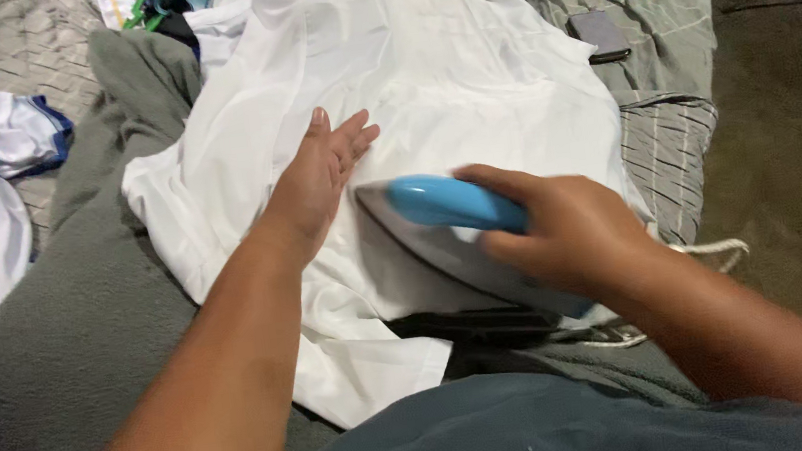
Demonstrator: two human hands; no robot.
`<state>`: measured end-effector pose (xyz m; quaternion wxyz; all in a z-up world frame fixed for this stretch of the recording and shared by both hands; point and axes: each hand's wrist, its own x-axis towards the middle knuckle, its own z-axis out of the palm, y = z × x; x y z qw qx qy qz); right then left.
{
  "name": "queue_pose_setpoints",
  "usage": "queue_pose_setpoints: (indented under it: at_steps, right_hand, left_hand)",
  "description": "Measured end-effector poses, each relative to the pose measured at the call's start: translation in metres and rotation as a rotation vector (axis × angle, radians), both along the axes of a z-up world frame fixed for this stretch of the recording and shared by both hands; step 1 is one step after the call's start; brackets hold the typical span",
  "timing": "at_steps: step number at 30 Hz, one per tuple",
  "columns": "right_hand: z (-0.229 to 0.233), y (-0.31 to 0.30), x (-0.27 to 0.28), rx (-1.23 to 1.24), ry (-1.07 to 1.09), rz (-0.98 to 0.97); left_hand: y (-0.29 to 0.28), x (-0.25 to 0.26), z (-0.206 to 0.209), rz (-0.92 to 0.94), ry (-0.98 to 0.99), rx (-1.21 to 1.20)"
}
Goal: The person irons a white shirt laid out on a bed. They use a blue and white iron to smooth the front, then flip the shirt to iron the back, repeatedly moving the iron across the fabric while holding it flat with the other hand.
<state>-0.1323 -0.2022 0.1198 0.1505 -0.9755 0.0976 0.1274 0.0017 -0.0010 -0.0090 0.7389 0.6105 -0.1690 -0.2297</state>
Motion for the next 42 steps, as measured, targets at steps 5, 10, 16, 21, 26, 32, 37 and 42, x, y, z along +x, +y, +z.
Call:
queue_pose_setpoints:
  at_steps: [5,10,16,21,26,32,37,42]
  right_hand:
    - [0.013,0.005,0.007,0.1,0.141,-0.074]
    - [0.013,-0.023,-0.011,0.065,0.145,-0.274]
    - [-0.009,-0.023,0.006,0.219,0.176,-0.319]
    - [-0.012,-0.017,0.066,0.361,0.012,-0.25]
    - [-0.004,-0.017,0.059,0.379,0.007,-0.232]
    - [-0.01,-0.012,-0.007,0.211,0.206,-0.311]
    - [-0.01,-0.006,0.02,0.208,0.086,-0.257]
    - [-0.003,-0.004,0.072,0.306,-0.059,-0.2]
  left_hand:
    - [0.001,0.001,0.001,0.012,0.03,-0.022]
    - [0.003,0.002,0.0,0.003,0.017,-0.072]
    - [-0.003,0.001,0.0,-0.003,0.007,0.065]
    - [-0.003,-0.004,0.003,-0.018,-0.022,0.093]
    - [-0.003,-0.005,0.01,-0.01,0.005,0.095]
    - [-0.001,-0.006,0.01,-0.001,0.022,0.075]
    - [-0.004,-0.009,0.008,-0.006,-0.034,0.132]
    - [-0.004,-0.008,0.005,0.012,-0.029,0.118]
